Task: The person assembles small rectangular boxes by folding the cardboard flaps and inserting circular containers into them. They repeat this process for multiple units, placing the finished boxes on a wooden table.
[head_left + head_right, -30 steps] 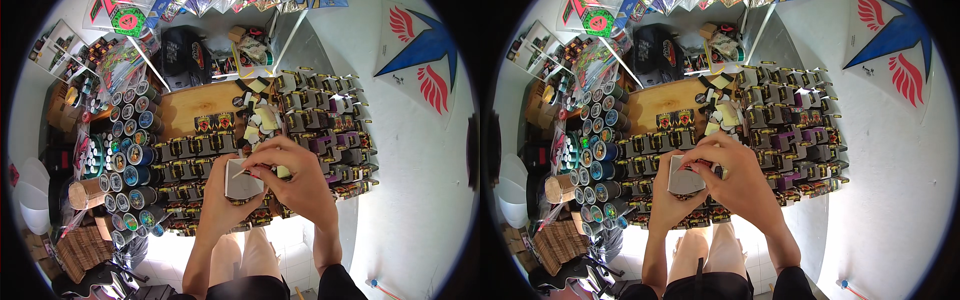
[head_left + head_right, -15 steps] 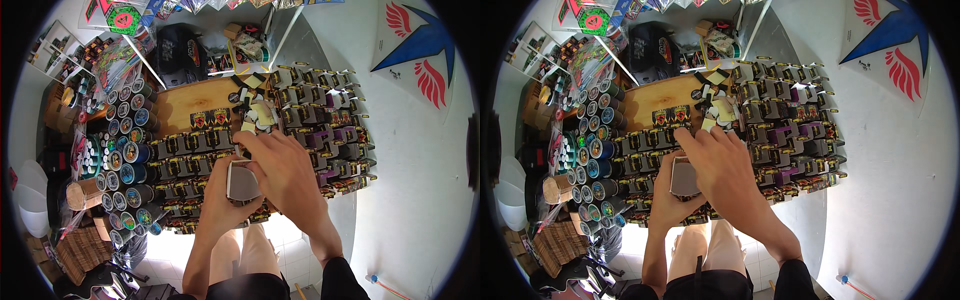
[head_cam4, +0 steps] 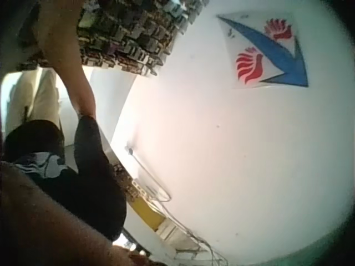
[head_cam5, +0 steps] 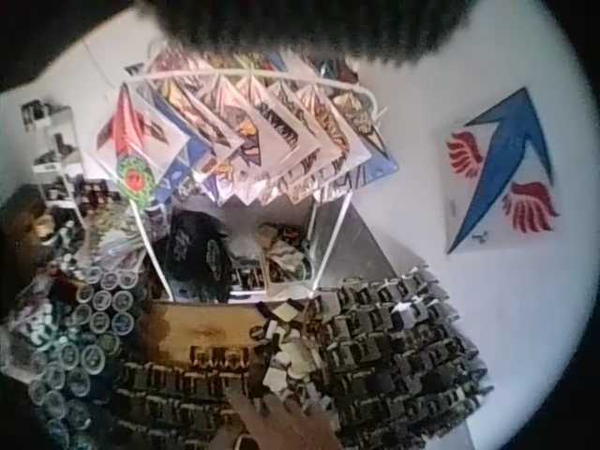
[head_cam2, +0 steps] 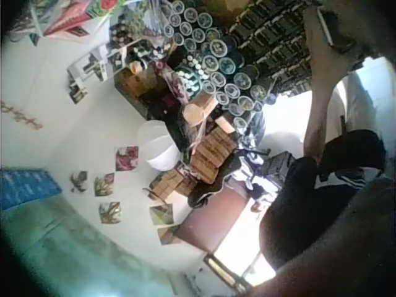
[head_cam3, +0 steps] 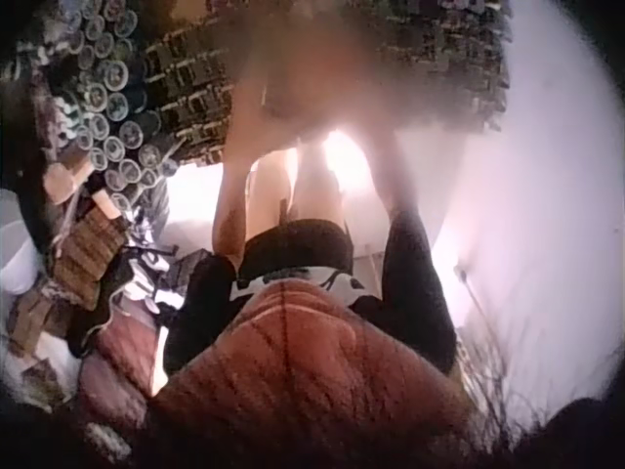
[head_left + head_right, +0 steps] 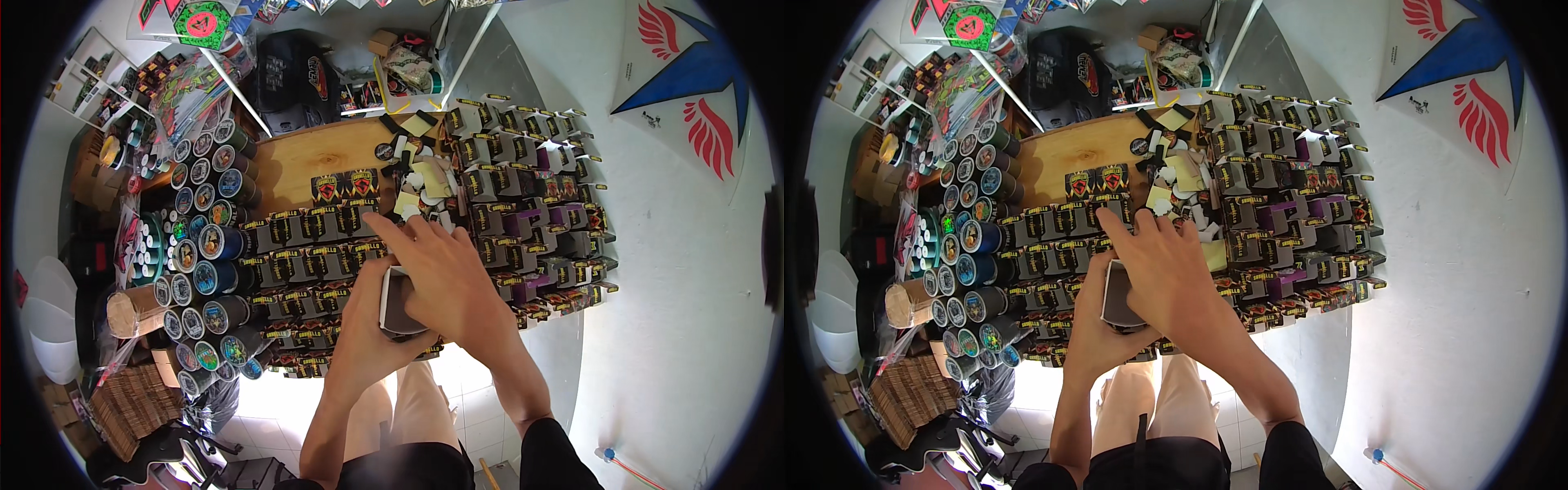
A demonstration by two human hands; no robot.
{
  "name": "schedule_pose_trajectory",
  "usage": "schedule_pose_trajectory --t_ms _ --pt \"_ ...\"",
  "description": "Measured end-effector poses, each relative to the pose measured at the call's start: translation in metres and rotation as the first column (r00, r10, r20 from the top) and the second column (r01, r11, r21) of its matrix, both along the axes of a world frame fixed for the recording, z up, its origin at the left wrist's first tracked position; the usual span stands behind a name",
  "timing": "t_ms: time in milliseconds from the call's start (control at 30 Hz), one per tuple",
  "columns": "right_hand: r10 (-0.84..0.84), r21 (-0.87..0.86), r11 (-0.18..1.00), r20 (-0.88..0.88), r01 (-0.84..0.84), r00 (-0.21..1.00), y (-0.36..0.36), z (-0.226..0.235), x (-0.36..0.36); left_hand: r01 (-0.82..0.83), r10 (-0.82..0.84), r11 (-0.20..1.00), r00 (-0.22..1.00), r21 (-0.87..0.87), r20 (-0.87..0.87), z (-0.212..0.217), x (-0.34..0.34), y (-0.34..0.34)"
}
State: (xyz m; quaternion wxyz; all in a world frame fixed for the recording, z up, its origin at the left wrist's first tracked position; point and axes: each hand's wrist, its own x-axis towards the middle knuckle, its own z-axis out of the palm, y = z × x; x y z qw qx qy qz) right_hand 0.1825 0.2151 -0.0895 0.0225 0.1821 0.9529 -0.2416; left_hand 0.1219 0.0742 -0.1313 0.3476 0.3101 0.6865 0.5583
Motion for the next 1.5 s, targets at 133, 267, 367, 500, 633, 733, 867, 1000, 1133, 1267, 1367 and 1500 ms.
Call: schedule_pose_trajectory --t_ms 133,267,367,500,633,733,867,1000,1133,1267,1367,1500 --pt "0.003 0.032 0.999 -0.022 -0.002 1.000 -0.006 -0.008 -0.002 0.040 -0.036 0.999 0.991 0.027 -0.131 -0.004 0.004 -0.001" --pt "-0.036 -0.043 0.998 -0.019 0.035 0.999 0.000 -0.010 -0.005 0.014 -0.012 0.999 0.997 0.029 -0.078 -0.004 0.004 0.001" --pt "-0.021 -0.135 0.991 -0.022 0.018 1.000 0.013 -0.003 0.000 -0.019 0.020 0.999 1.000 0.043 -0.023 -0.004 0.001 0.002" --pt "-0.013 -0.214 0.977 -0.059 0.000 0.998 0.023 0.003 0.010 -0.066 0.067 0.997 0.998 0.039 -0.023 -0.010 0.000 0.000" --pt "-0.022 -0.082 0.996 0.122 0.032 0.992 0.017 -0.002 0.006 -0.011 0.012 1.000 0.998 0.025 -0.059 -0.006 0.002 0.002" --pt "-0.031 -0.023 0.999 0.213 0.037 0.977 0.008 -0.012 0.003 0.061 -0.062 0.998 0.988 -0.011 -0.142 -0.009 0.004 -0.001" --pt "0.001 -0.049 0.999 0.169 0.007 0.986 0.006 -0.011 0.007 0.056 -0.056 0.998 0.998 0.002 -0.036 -0.012 0.008 -0.002" --pt "-0.008 -0.043 0.999 0.115 0.013 0.993 -0.002 -0.013 0.007 0.076 -0.076 0.996 0.997 0.046 -0.016 -0.014 0.013 0.000" --pt "-0.036 -0.009 0.999 0.099 0.037 0.994 0.002 -0.026 0.011 0.103 -0.100 0.993 0.994 0.050 -0.048 -0.015 0.014 0.002" --pt "-0.024 -0.032 0.999 0.062 0.027 0.998 0.005 -0.016 0.017 0.089 -0.089 0.996 0.996 0.022 -0.012 -0.014 0.011 0.001" --pt "-0.048 -0.009 0.999 0.078 0.049 0.996 0.005 -0.017 0.018 0.087 -0.085 0.996 0.992 0.023 -0.092 -0.014 0.011 0.004" --pt "0.027 -0.375 0.927 -0.016 -0.031 1.000 0.029 -0.008 0.026 0.094 -0.087 0.994 0.988 0.047 -0.125 -0.017 0.005 0.005"
